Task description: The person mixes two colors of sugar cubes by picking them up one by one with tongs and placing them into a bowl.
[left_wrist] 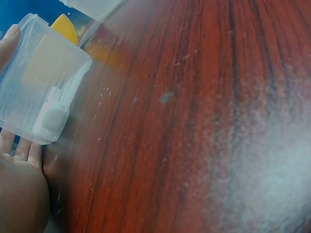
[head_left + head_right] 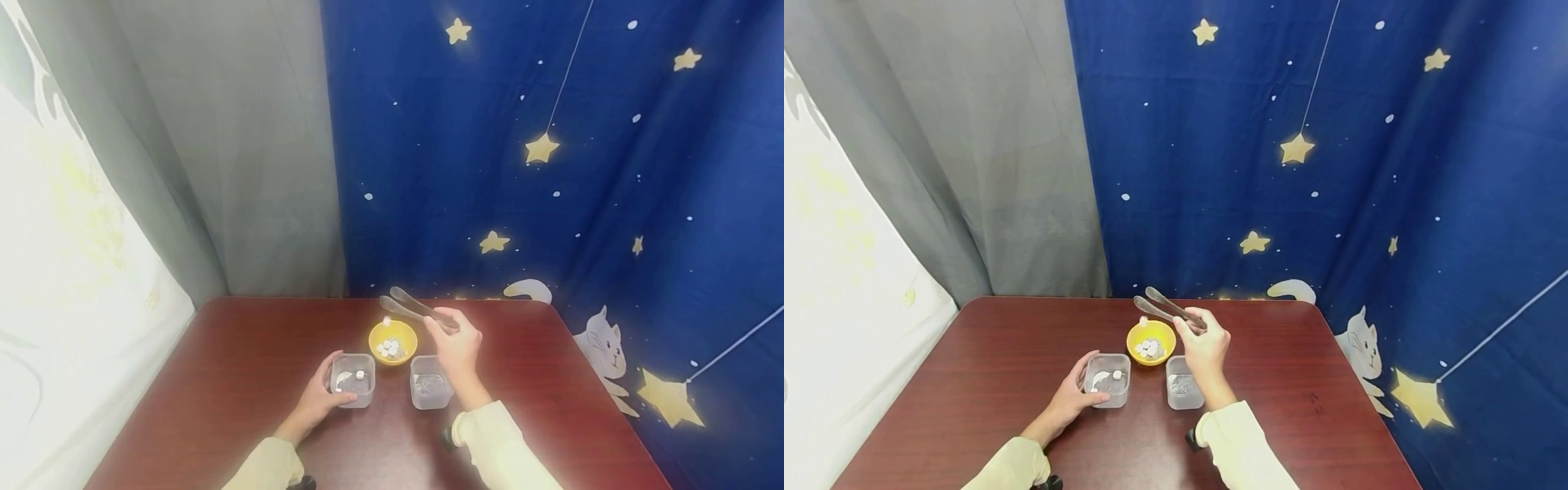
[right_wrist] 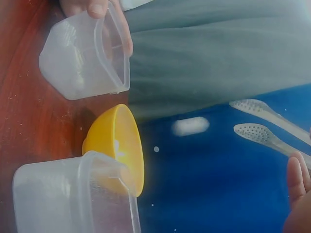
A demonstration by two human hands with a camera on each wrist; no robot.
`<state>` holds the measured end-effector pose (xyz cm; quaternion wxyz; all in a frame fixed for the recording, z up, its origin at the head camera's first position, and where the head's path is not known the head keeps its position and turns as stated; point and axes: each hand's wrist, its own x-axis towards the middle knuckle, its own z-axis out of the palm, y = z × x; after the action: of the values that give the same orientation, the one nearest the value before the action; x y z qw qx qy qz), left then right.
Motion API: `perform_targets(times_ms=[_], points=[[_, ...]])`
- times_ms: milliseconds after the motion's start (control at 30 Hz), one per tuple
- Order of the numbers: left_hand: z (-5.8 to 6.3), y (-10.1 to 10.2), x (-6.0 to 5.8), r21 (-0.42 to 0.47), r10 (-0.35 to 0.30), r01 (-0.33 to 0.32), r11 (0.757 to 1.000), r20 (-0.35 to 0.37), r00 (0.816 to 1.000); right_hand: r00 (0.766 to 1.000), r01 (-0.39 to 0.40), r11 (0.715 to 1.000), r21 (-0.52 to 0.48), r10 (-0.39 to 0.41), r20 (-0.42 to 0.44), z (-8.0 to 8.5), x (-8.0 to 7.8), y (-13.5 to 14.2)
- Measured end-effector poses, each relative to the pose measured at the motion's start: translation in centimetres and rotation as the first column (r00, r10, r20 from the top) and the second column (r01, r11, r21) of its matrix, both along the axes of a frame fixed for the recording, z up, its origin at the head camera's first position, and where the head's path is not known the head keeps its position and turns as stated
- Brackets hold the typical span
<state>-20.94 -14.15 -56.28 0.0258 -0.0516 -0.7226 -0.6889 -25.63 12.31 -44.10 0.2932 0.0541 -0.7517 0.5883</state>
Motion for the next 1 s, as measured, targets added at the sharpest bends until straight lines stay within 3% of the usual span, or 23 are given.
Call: perform_targets(times_ms=[200, 467, 733, 933, 1000], points=[[1.1, -0.2, 0.4, 0.014, -0.022, 0.022, 1.0, 0.014, 1.0, 1.0, 0.007, 1.0, 0.006, -0.008, 0.024, -0.6, 0.2, -0.1], [1.1, -0.1, 0.4, -0.002, -0.025, 0.025, 1.0, 0.011, 1.0, 0.997, -0.046, 0.999, 0.012, 0.045, 0.057, -1.1, 0.7, -0.6], [1.2, 0.0, 0.2, 0.018, -0.027, 0.027, 0.999, 0.017, 0.999, 0.981, -0.185, 0.983, 0.017, 0.184, 0.069, 1.7, 3.0, -1.8], [1.6, 0.1, 0.4, 0.019, -0.029, 0.028, 0.999, 0.027, 0.999, 0.962, -0.248, 0.968, 0.025, 0.243, 0.122, 1.4, 3.0, -2.3], [1.5, 0.2, 0.3, 0.024, -0.03, 0.029, 0.999, 0.028, 0.999, 0.957, -0.256, 0.966, 0.026, 0.249, 0.149, 0.5, 2.6, -2.4]])
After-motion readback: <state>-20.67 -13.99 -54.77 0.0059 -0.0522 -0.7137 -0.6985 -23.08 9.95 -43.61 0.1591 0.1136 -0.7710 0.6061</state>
